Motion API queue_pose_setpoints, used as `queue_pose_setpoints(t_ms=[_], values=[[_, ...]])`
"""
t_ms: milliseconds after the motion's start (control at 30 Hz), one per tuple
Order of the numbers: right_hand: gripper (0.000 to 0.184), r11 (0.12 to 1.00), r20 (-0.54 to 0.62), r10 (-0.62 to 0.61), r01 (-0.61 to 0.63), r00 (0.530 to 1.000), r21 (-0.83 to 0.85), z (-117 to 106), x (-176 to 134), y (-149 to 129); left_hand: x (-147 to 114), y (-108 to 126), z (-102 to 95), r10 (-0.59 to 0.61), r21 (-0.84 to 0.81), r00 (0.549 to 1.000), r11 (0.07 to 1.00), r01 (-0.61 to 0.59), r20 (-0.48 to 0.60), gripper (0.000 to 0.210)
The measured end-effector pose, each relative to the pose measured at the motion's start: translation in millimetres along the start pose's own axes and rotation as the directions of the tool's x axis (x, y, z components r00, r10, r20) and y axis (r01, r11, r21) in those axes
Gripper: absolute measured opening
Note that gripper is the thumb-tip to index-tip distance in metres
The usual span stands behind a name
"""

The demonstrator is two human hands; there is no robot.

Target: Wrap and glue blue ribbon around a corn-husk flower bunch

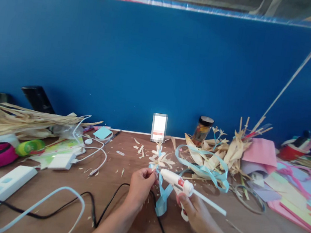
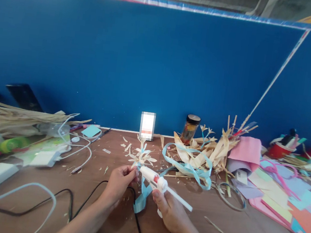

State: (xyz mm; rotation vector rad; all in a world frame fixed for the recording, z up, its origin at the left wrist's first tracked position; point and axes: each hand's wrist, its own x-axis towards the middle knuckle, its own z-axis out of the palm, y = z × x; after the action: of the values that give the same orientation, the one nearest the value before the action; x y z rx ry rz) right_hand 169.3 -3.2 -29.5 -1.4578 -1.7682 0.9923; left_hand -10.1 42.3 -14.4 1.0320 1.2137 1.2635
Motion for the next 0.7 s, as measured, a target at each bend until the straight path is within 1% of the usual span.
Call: queue_pose_setpoints(t_ms=[267,400,700], values=[[0.042,1.000,0.031,-0.015,0.015,0.999,0.003,-0.7,0.1,-2.3,1.1,-2.1,-0.6,0.004,0.011,1.000,1.000,-0.004,0.001,0.020],[0.043,1.000,0.006,-0.006,0.006,1.000,-0.019,-0.3,-0.3,-2.3,-0.4,-2.3,-0.5,0.000,0.003,1.000,1.000,0.000,0.008,0.022],[0.044,0.997,0.008,0.000,0.001,1.000,-0.082,-0.9,-1.1,0.4,-0.5,0.3,-1.3,0.000,0.007,1.000,1.000,0.000,-0.007,0.018]])
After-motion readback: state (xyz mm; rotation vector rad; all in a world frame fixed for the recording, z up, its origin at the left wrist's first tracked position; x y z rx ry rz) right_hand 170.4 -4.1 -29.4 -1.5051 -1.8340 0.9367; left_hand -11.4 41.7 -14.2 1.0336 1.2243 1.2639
